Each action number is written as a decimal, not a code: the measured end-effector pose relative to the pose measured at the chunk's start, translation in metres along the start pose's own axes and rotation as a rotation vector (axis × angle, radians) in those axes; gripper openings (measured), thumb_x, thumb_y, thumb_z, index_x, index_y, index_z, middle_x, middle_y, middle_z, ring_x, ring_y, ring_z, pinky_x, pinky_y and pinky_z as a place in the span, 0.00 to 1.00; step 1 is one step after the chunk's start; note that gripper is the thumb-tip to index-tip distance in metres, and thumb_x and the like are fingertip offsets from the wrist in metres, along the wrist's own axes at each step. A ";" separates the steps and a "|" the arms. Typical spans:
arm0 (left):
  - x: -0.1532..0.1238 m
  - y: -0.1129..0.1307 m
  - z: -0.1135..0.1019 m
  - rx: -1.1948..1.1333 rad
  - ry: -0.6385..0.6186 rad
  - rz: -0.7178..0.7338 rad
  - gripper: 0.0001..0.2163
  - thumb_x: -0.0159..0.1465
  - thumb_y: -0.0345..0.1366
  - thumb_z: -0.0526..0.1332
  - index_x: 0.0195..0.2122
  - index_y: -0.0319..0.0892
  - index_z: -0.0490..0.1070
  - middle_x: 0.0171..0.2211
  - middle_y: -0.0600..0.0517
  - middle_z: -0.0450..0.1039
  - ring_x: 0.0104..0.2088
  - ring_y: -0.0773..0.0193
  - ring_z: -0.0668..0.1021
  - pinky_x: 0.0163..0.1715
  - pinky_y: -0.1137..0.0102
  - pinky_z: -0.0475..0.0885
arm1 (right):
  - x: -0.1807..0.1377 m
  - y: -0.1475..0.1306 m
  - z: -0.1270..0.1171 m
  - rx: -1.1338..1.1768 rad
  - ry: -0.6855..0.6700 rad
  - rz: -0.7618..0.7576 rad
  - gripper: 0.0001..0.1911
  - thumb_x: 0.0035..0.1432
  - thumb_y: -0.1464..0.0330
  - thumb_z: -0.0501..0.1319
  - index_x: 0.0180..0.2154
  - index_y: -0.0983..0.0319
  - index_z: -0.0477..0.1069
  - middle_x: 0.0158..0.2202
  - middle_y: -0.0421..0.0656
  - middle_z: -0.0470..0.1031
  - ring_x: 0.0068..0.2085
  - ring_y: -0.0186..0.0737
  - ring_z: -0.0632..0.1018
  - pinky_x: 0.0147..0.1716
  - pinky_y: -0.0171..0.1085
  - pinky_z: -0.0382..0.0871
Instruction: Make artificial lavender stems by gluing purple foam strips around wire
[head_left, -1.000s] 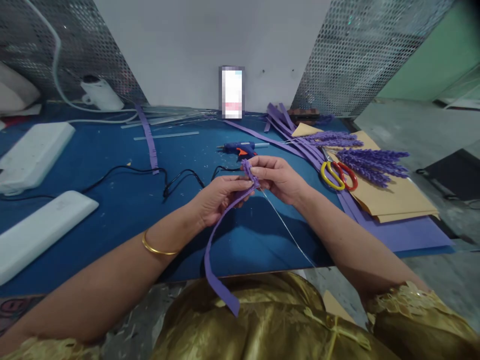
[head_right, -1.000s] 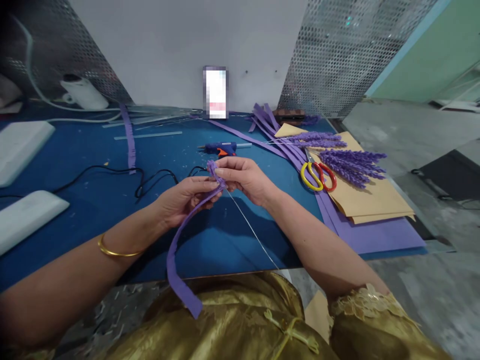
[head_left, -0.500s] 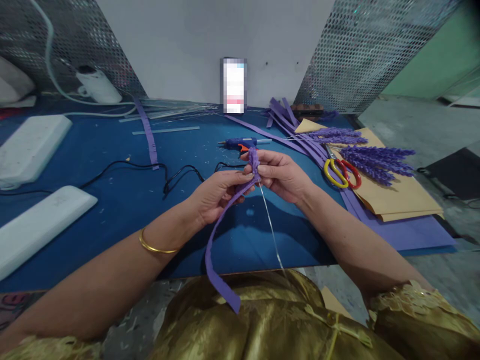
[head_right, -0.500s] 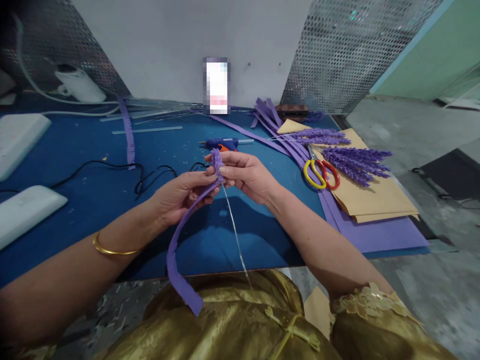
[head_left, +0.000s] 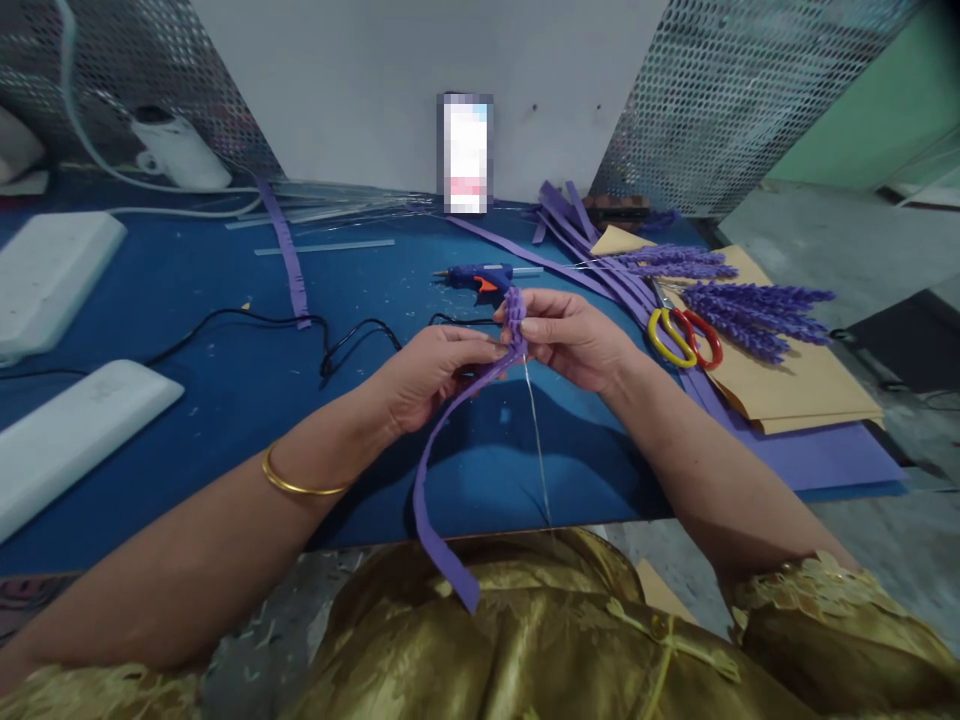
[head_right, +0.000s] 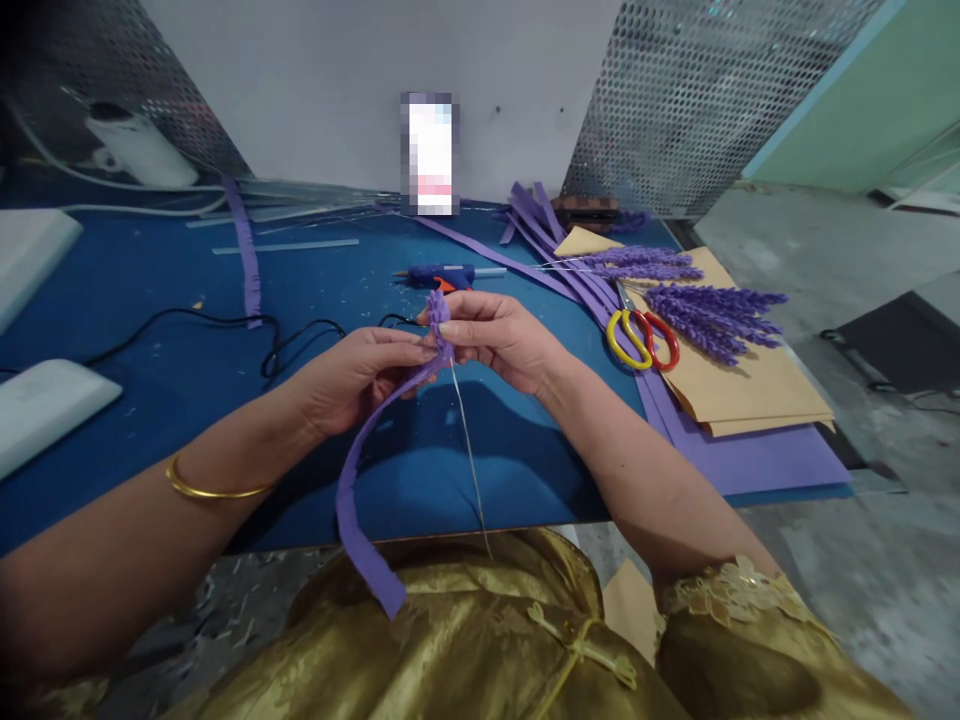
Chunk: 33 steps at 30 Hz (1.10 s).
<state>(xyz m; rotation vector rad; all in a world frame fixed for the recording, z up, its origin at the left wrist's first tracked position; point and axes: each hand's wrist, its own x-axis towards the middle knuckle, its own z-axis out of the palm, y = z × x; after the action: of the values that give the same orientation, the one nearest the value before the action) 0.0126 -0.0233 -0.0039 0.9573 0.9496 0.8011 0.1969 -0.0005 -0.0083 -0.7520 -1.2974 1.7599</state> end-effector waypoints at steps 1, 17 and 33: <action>0.000 -0.001 0.000 0.009 0.004 0.002 0.02 0.51 0.31 0.69 0.25 0.37 0.80 0.22 0.49 0.75 0.21 0.69 0.72 0.22 0.75 0.65 | 0.000 0.000 0.000 -0.012 0.002 -0.001 0.14 0.45 0.64 0.74 0.35 0.62 0.77 0.30 0.39 0.78 0.30 0.32 0.76 0.30 0.30 0.70; -0.001 -0.001 0.006 0.044 0.058 -0.042 0.06 0.53 0.25 0.66 0.21 0.37 0.78 0.20 0.48 0.75 0.20 0.70 0.72 0.21 0.77 0.64 | 0.000 0.006 0.009 -0.077 -0.010 0.055 0.16 0.46 0.66 0.73 0.26 0.61 0.66 0.22 0.34 0.66 0.23 0.29 0.69 0.27 0.32 0.66; -0.004 -0.004 0.006 0.185 0.054 0.050 0.07 0.47 0.33 0.71 0.28 0.39 0.82 0.24 0.51 0.77 0.24 0.68 0.73 0.27 0.73 0.67 | 0.002 0.012 0.014 -0.165 0.098 -0.050 0.16 0.47 0.69 0.71 0.24 0.61 0.62 0.20 0.33 0.63 0.24 0.29 0.64 0.25 0.31 0.59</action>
<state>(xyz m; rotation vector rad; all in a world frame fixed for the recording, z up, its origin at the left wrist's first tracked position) 0.0169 -0.0300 -0.0050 1.1278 1.0643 0.7941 0.1813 -0.0070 -0.0156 -0.8797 -1.3946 1.5707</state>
